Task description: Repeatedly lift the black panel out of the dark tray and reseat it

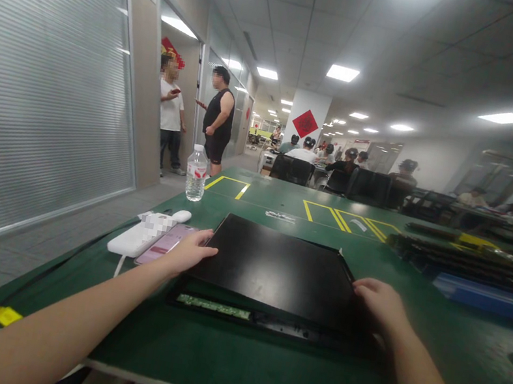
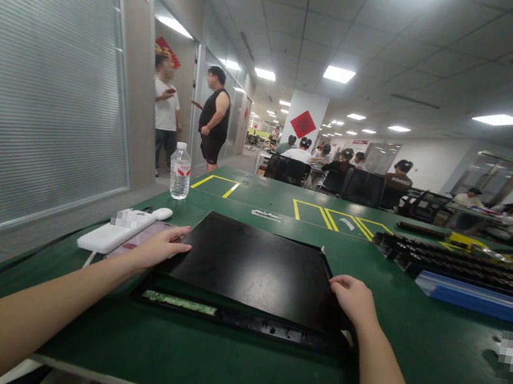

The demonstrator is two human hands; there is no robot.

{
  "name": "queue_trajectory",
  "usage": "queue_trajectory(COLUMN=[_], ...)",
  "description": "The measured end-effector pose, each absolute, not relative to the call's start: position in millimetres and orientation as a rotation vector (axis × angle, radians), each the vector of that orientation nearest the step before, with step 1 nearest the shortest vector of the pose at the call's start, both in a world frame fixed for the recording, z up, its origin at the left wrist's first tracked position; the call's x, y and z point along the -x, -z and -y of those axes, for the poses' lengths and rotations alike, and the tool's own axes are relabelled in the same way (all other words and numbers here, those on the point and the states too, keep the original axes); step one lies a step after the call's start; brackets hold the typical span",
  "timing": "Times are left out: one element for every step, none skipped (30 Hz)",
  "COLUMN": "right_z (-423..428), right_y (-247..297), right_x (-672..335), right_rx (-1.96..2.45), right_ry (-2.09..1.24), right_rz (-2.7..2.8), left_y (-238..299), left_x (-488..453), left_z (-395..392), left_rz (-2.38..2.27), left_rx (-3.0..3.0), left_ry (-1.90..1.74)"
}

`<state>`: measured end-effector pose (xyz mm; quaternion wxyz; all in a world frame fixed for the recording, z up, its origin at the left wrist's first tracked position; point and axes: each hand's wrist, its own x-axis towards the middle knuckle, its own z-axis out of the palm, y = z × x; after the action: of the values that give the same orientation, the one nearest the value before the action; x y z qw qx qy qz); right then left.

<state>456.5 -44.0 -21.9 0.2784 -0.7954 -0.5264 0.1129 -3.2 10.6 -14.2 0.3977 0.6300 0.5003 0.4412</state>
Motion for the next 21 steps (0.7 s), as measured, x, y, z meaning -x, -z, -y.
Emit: queue_trajectory(right_z=[43.9,43.8,43.9,43.9,44.1,44.4,44.7,45.1,45.6,46.0,46.3,46.6,46.7,46.6,46.4,46.0,45.5,45.0,44.6,44.2,44.0], right_y=[22.0,22.0,21.9,21.7,21.5,21.1,20.7,20.3,19.9,19.5,19.2,19.1,19.1,19.3,19.8,20.6,21.5,22.6,23.6,24.6,25.3], right_x=[-456.4,-456.2,-456.0,-455.7,-455.4,-455.0,-454.7,-454.3,-453.8,-453.4,-453.0,-452.7,-452.6,-452.7,-453.0,-453.6,-454.5,-455.5,-456.5,-457.4,-458.2], right_rx=[2.133,2.129,2.121,2.117,2.115,2.113,2.111,2.110,2.108,2.104,2.102,2.105,2.110,2.113,2.114,2.114,2.112,2.111,2.111,2.111,2.109], right_ry=[-0.304,-0.303,-0.300,-0.298,-0.297,-0.296,-0.294,-0.291,-0.285,-0.279,-0.274,-0.271,-0.274,-0.278,-0.286,-0.293,-0.298,-0.302,-0.304,-0.303,-0.306], right_rz=[1.414,1.415,1.417,1.417,1.416,1.415,1.413,1.411,1.410,1.409,1.408,1.404,1.401,1.398,1.397,1.395,1.394,1.394,1.395,1.395,1.397], left_y=[13.7,13.3,13.2,13.3,13.8,14.5,15.4,16.1,16.7,17.0,17.1,16.8,16.5,16.2,16.0,16.1,16.5,17.1,18.0,19.0,20.0], left_x=[2.8,2.4,2.1,1.9,1.9,1.9,1.9,1.8,1.7,1.6,1.3,1.1,0.8,0.7,0.8,1.1,1.6,2.3,3.2,4.2,5.1], left_z=[-10.0,-9.4,-8.9,-8.7,-8.7,-8.9,-9.1,-9.3,-9.4,-9.3,-9.1,-8.7,-8.3,-8.0,-7.9,-8.1,-8.5,-9.1,-9.9,-10.9,-11.8], left_rz=[-1.266,-1.269,-1.277,-1.287,-1.297,-1.308,-1.320,-1.333,-1.347,-1.366,-1.387,-1.405,-1.419,-1.426,-1.428,-1.431,-1.438,-1.449,-1.464,-1.480,-1.496], left_rx=[-1.615,-1.639,-1.665,-1.695,-1.721,-1.741,-1.753,-1.756,-1.752,-1.744,-1.736,-1.729,-1.724,-1.723,-1.727,-1.732,-1.740,-1.751,-1.765,-1.780,-1.796], left_ry=[-1.100,-1.084,-1.078,-1.078,-1.083,-1.091,-1.096,-1.097,-1.093,-1.090,-1.092,-1.096,-1.102,-1.105,-1.102,-1.095,-1.082,-1.067,-1.052,-1.035,-1.018])
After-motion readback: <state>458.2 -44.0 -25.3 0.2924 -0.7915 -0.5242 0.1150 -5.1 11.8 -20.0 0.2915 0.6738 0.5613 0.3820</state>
